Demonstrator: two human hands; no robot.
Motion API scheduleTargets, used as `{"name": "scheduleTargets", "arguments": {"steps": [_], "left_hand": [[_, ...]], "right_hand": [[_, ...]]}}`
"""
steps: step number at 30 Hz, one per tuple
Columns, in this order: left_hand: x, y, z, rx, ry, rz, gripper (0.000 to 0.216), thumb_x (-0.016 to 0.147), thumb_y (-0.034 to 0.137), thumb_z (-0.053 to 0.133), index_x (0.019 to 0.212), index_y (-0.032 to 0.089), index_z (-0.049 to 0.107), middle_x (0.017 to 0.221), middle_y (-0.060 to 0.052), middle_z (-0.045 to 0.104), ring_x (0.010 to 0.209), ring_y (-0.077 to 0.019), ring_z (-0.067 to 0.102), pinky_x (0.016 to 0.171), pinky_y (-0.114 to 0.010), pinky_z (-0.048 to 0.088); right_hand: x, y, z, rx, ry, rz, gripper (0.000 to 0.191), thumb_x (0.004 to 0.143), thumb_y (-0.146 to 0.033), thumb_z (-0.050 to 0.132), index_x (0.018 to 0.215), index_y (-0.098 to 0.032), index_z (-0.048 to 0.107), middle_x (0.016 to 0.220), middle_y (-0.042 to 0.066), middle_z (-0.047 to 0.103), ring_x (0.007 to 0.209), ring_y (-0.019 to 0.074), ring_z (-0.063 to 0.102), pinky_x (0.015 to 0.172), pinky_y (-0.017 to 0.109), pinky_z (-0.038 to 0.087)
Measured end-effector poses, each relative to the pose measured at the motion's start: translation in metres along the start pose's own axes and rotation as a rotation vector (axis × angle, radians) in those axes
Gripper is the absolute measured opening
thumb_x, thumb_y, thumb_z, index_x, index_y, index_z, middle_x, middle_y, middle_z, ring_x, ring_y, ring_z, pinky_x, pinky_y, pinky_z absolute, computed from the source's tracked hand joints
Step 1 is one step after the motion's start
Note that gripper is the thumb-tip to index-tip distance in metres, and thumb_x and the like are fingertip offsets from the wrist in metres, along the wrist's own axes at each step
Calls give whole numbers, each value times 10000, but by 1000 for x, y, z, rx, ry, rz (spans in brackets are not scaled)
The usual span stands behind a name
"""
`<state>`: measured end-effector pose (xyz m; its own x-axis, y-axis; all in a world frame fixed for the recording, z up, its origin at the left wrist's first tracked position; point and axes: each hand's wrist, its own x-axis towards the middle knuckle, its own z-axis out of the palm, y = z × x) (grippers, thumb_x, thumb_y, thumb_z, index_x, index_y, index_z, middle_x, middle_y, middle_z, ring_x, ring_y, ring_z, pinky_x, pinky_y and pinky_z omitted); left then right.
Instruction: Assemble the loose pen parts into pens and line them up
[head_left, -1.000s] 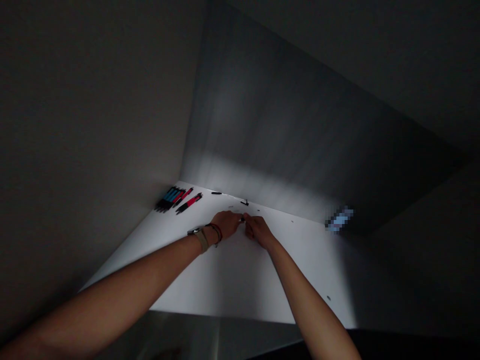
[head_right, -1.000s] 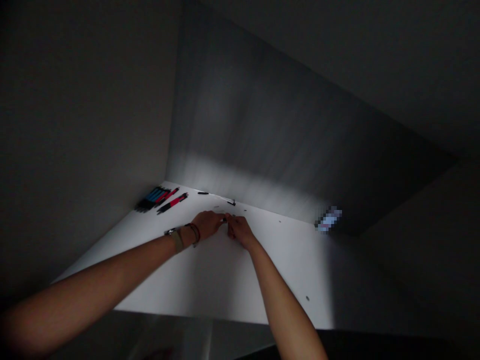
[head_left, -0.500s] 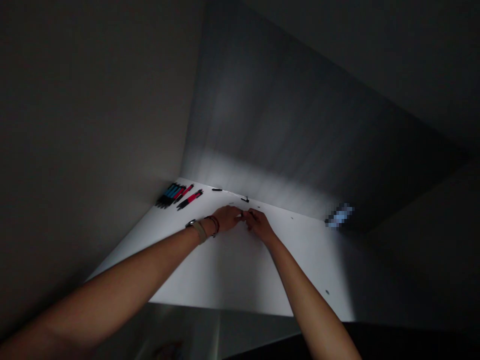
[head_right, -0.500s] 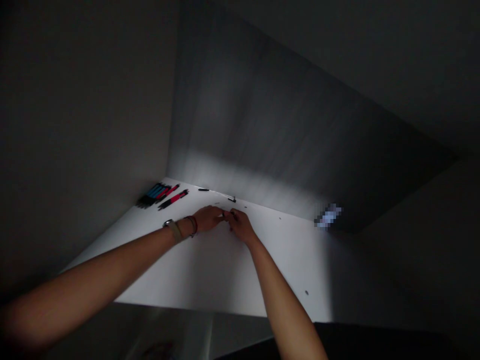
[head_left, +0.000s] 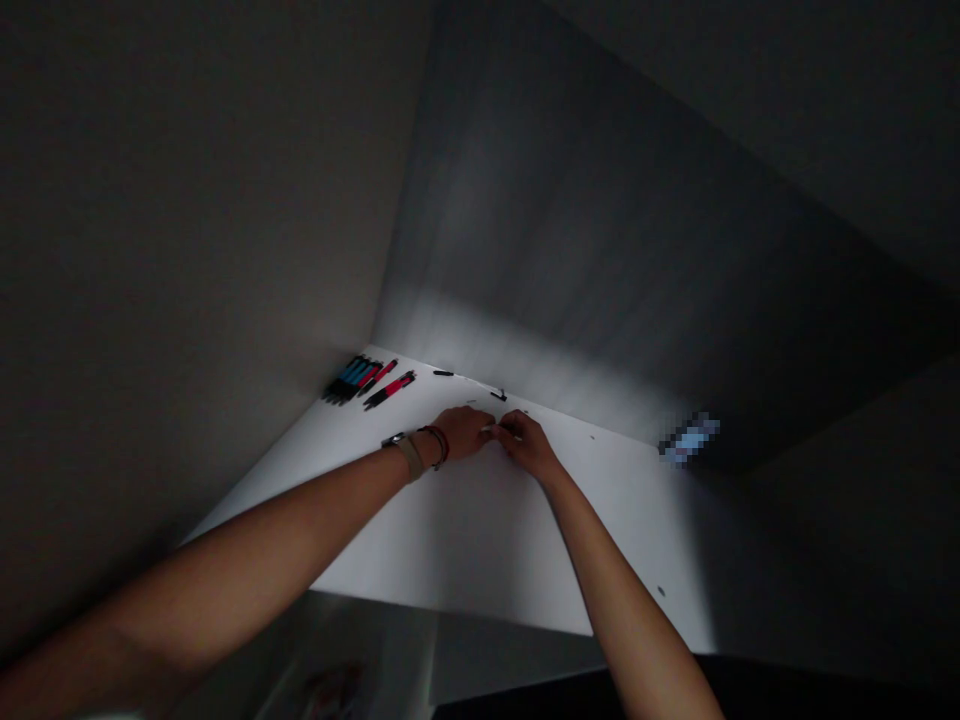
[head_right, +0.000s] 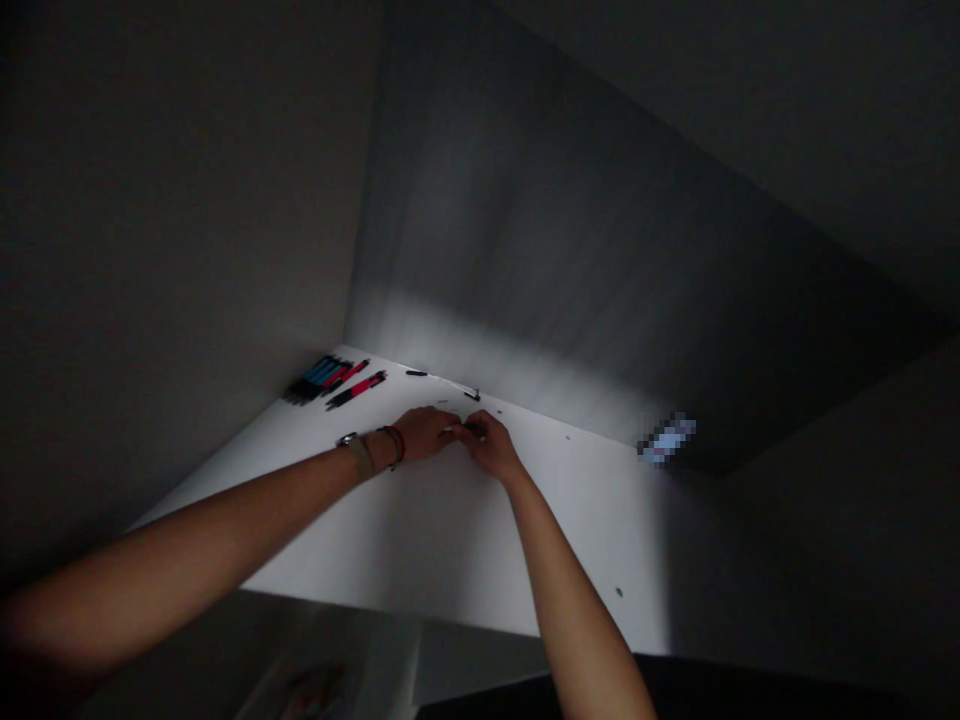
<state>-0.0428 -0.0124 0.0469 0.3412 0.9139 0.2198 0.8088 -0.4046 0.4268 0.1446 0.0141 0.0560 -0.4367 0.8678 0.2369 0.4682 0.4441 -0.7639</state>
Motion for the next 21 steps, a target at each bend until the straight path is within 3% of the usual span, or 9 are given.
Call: {"name": "scheduleTargets", "arguments": {"steps": [3, 5, 10, 12, 17, 21], "left_hand": [[1, -1, 2, -19, 7, 2, 396, 999, 460, 459, 1223, 254, 711, 1188, -110, 742, 1090, -280, 682, 954, -390, 484], [1, -1, 2, -20, -6, 1, 395, 988, 457, 475, 1233, 252, 708, 1197, -112, 738, 1098, -290, 677, 964, -402, 483], [-1, 0, 0, -71, 4, -58, 382, 980, 484, 474, 1129, 259, 745, 1112, -107, 756, 1058, -298, 679, 959, -375, 481], [-1, 1, -1, -85, 15, -50, 382, 986, 480, 464, 1110, 260, 750, 1100, -105, 758, 1043, -296, 682, 935, -360, 485], [-1, 1, 0, -51, 27, -26, 361, 998, 433, 444, 1107, 259, 740, 1097, -100, 756, 1030, -281, 683, 905, -344, 490], [0, -1, 2, -37, 18, -40, 381, 1001, 428, 429, 1126, 243, 738, 1129, -116, 748, 1058, -294, 675, 934, -369, 485]], "right_hand": [[-2, -4, -3, -61, -16, 62, 552, 882, -700, 498, 613, -219, 523, 499, -16, 496, 501, 145, 468, 517, 275, 371], [-2, -5, -4, -76, -10, 67, 572, 886, -698, 492, 567, -223, 497, 474, -16, 471, 493, 147, 463, 515, 280, 365], [1, 0, -1, 68, 5, 7, 408, 776, -604, 682, 860, -212, 606, 656, -10, 622, 535, 139, 520, 502, 261, 415], [2, 1, -1, 134, -4, 15, 405, 757, -583, 709, 870, -204, 617, 716, 12, 658, 554, 136, 545, 513, 263, 448], [3, 2, -1, 202, 62, 52, 409, 760, -580, 712, 817, -182, 639, 626, 17, 631, 522, 138, 546, 502, 274, 466], [4, 6, -1, 238, 89, 3, 396, 707, -508, 784, 906, -190, 658, 817, 52, 692, 686, 167, 630, 570, 277, 508]]}}
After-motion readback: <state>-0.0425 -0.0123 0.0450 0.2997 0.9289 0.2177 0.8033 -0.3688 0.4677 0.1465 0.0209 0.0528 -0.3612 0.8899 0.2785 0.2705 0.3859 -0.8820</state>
